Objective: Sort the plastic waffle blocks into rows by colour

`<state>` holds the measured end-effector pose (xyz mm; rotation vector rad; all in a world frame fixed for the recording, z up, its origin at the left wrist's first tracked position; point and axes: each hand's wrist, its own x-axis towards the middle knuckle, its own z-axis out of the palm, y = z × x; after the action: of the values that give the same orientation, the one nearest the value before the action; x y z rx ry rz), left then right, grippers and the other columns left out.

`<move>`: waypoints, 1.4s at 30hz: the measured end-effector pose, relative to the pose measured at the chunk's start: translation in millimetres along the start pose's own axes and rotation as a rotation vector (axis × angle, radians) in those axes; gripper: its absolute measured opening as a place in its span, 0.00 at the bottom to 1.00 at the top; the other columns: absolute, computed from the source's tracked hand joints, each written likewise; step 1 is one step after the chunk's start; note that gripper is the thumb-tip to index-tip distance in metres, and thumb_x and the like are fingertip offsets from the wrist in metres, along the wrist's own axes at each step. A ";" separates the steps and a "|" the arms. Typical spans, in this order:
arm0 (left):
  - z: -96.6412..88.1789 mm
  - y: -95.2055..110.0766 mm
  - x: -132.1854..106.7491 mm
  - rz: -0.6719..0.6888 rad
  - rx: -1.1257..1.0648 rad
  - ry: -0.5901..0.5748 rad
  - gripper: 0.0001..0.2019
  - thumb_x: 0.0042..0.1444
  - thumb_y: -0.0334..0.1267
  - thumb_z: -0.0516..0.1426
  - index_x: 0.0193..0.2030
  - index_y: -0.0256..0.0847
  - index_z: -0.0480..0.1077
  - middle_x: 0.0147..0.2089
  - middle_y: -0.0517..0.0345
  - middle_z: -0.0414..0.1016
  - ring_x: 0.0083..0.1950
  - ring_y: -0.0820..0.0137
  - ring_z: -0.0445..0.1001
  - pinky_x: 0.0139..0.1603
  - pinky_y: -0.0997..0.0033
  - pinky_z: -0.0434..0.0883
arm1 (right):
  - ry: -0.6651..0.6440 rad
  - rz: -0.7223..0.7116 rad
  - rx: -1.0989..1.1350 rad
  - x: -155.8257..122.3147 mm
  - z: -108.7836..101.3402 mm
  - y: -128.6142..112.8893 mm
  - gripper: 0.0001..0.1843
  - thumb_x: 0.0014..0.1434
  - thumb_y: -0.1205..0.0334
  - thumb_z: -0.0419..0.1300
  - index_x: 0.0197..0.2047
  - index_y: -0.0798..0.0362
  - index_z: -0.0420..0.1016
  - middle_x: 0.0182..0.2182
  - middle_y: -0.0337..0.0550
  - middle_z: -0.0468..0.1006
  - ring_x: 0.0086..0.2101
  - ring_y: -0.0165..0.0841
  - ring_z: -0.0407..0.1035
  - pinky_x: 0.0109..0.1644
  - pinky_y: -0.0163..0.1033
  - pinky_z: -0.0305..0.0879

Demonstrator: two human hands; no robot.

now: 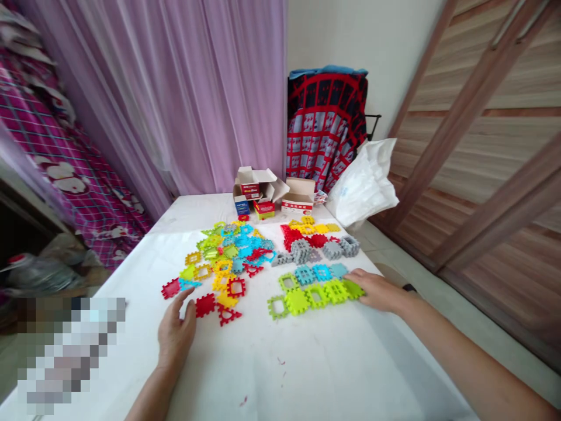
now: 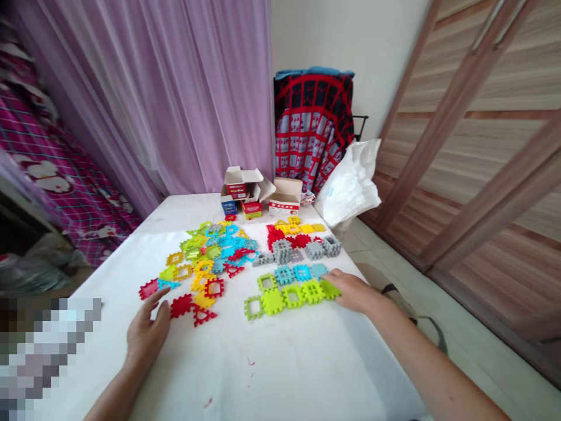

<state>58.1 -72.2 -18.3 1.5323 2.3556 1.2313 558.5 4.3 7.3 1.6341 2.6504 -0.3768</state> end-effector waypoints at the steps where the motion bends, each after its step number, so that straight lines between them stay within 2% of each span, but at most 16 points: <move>1: -0.6 -4.0 2.9 -0.001 0.013 0.012 0.18 0.57 0.44 0.51 0.52 0.47 0.71 0.39 0.60 0.78 0.25 0.74 0.68 0.30 0.73 0.67 | -0.010 0.010 0.009 -0.3 2.0 2.8 0.35 0.43 0.73 0.54 0.57 0.50 0.69 0.50 0.49 0.71 0.50 0.39 0.69 0.55 0.39 0.63; 5: -8.5 -21.1 28.7 0.023 0.123 0.045 0.17 0.58 0.41 0.51 0.52 0.46 0.71 0.45 0.57 0.79 0.35 0.69 0.75 0.35 0.71 0.70 | 0.008 0.051 0.011 -4.2 4.4 14.9 0.36 0.45 0.67 0.55 0.60 0.46 0.66 0.56 0.48 0.69 0.52 0.41 0.69 0.56 0.40 0.64; 6: -11.4 -23.7 38.0 0.039 0.174 0.020 0.17 0.58 0.40 0.50 0.52 0.45 0.71 0.48 0.55 0.79 0.39 0.67 0.76 0.39 0.70 0.71 | 0.026 0.062 0.006 -5.2 3.4 17.4 0.35 0.46 0.64 0.56 0.60 0.47 0.66 0.57 0.48 0.69 0.52 0.42 0.69 0.56 0.41 0.65; 9: -18.8 -25.4 68.1 0.062 0.370 -0.151 0.18 0.60 0.40 0.48 0.52 0.42 0.72 0.53 0.51 0.76 0.52 0.64 0.74 0.51 0.67 0.69 | 0.077 0.068 0.003 -6.1 -1.2 19.8 0.30 0.51 0.57 0.55 0.58 0.50 0.69 0.57 0.50 0.69 0.51 0.44 0.70 0.56 0.45 0.66; 13: -18.7 -20.7 103.5 0.002 0.482 -0.271 0.21 0.58 0.45 0.49 0.53 0.41 0.73 0.54 0.45 0.76 0.54 0.56 0.73 0.52 0.60 0.68 | 0.152 0.028 0.016 -2.3 -4.2 7.6 0.24 0.54 0.53 0.52 0.53 0.49 0.73 0.54 0.50 0.73 0.50 0.44 0.71 0.55 0.46 0.67; 16: -13.5 -17.5 123.1 -0.056 0.548 -0.351 0.20 0.54 0.48 0.52 0.48 0.43 0.76 0.52 0.43 0.77 0.54 0.50 0.72 0.51 0.55 0.67 | 0.203 0.009 0.018 0.2 -2.3 -9.1 0.22 0.55 0.52 0.51 0.51 0.46 0.75 0.53 0.47 0.74 0.49 0.42 0.72 0.55 0.45 0.67; 23: -2.5 -11.8 150.1 -0.165 0.546 -0.469 0.09 0.44 0.41 0.59 0.33 0.45 0.77 0.47 0.47 0.80 0.51 0.49 0.74 0.49 0.54 0.66 | 0.227 -0.064 -0.042 -0.7 -4.8 -54.1 0.21 0.59 0.53 0.49 0.51 0.45 0.75 0.54 0.45 0.73 0.49 0.39 0.72 0.52 0.44 0.70; 28: -6.8 -12.8 151.4 -0.230 0.427 -0.434 0.04 0.44 0.38 0.60 0.27 0.42 0.73 0.45 0.47 0.80 0.53 0.49 0.73 0.49 0.54 0.65 | 0.260 -0.116 -0.079 -0.2 -12.4 -81.8 0.21 0.60 0.55 0.48 0.51 0.46 0.76 0.52 0.45 0.75 0.49 0.39 0.72 0.52 0.44 0.71; 31: -19.7 -13.1 151.0 -0.285 0.281 -0.370 0.04 0.49 0.38 0.57 0.32 0.42 0.71 0.46 0.46 0.79 0.55 0.51 0.71 0.49 0.57 0.65 | 0.282 -0.167 -0.069 1.0 -14.3 -92.4 0.20 0.60 0.57 0.48 0.50 0.45 0.76 0.51 0.46 0.76 0.48 0.38 0.73 0.51 0.43 0.72; 34: -33.2 -4.9 147.9 -0.351 0.051 -0.349 0.07 0.55 0.39 0.54 0.39 0.42 0.69 0.45 0.48 0.78 0.52 0.57 0.73 0.43 0.64 0.68 | 0.295 -0.209 -0.046 4.0 -13.4 -100.1 0.19 0.61 0.57 0.49 0.49 0.44 0.76 0.50 0.45 0.77 0.47 0.37 0.74 0.49 0.42 0.73; 36: -36.9 7.7 138.6 -0.388 -0.153 -0.399 0.08 0.58 0.40 0.53 0.42 0.42 0.68 0.43 0.50 0.78 0.45 0.63 0.75 0.39 0.69 0.69 | 0.301 -0.228 -0.026 8.0 -12.4 -106.1 0.18 0.62 0.57 0.49 0.49 0.44 0.76 0.50 0.44 0.77 0.47 0.37 0.74 0.50 0.43 0.72; 38: -34.2 25.2 120.4 -0.415 -0.384 -0.499 0.09 0.60 0.40 0.52 0.43 0.40 0.67 0.42 0.51 0.78 0.38 0.70 0.76 0.35 0.73 0.69 | 0.314 -0.242 -0.003 14.0 -12.8 -115.7 0.17 0.62 0.58 0.50 0.49 0.45 0.76 0.50 0.44 0.77 0.47 0.37 0.73 0.50 0.43 0.72; 42: -13.8 65.7 65.1 -0.469 -0.778 -0.757 0.09 0.58 0.42 0.56 0.38 0.38 0.70 0.38 0.53 0.78 0.28 0.77 0.72 0.32 0.76 0.71 | 0.384 -0.306 0.055 30.3 -21.9 -152.1 0.18 0.61 0.63 0.51 0.53 0.47 0.73 0.52 0.45 0.75 0.49 0.37 0.72 0.52 0.43 0.70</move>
<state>67.7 -16.7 56.2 0.8767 1.3753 1.0025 413.3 -29.7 55.1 1.4368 3.2150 -0.1470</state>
